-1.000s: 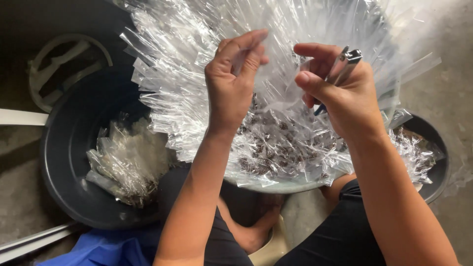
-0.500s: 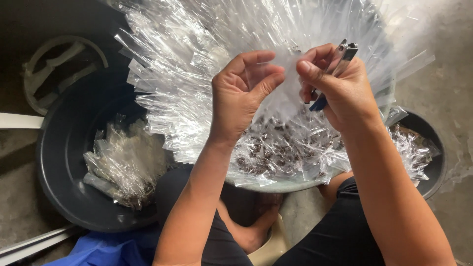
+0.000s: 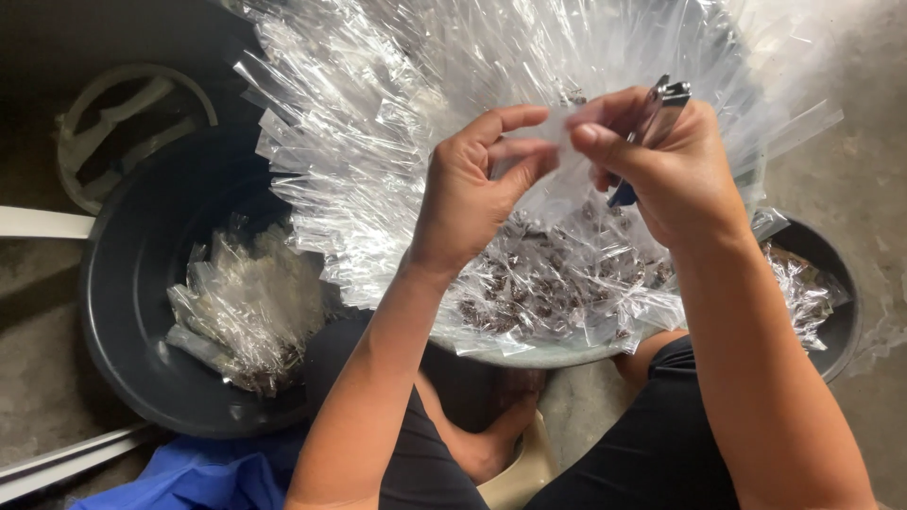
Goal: Manually packaging small metal components into individual plastic sleeves and using clippers to finish the package.
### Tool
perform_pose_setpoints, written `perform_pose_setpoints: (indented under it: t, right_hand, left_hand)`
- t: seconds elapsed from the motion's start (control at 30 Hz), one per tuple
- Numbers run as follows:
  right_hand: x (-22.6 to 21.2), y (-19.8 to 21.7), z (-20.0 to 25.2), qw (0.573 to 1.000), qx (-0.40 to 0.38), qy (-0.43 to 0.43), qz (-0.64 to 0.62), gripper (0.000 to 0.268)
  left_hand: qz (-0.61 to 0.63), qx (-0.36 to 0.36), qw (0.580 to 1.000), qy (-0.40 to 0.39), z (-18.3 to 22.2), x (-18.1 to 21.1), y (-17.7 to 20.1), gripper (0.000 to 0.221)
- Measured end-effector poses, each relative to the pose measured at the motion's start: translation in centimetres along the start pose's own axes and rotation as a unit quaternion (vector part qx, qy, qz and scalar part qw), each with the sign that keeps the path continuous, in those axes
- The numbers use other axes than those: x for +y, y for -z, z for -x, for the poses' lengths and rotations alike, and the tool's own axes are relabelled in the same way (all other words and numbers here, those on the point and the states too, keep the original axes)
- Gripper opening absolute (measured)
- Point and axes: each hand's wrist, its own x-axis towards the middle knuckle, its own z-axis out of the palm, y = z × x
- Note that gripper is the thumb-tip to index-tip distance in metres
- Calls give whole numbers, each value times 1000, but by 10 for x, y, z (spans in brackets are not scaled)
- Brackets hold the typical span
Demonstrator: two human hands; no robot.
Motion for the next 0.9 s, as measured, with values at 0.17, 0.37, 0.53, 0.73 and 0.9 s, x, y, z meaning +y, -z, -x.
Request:
perform_pose_setpoints:
  t: [0.17, 0.37, 0.53, 0.73, 0.9]
  right_hand:
    - [-4, 11, -2, 999, 2, 51, -13, 13]
    - [0, 37, -2, 994, 32, 108, 12, 13]
    - [-5, 58, 1, 992, 33, 114, -44, 14]
    - [7, 95, 2, 988, 52, 135, -61, 20]
    - [72, 198, -17, 972, 125, 55, -193, 29]
  left_hand:
    - [4, 18, 1000, -3, -15, -16, 20, 30]
    - [-248, 127, 960, -16, -56, -39, 62, 46]
    - [-193, 161, 961, -112, -52, -18, 81, 10]
    - [-118, 144, 972, -143, -35, 11, 71, 32]
    - [-142, 151, 950, -236, -25, 35, 57, 2]
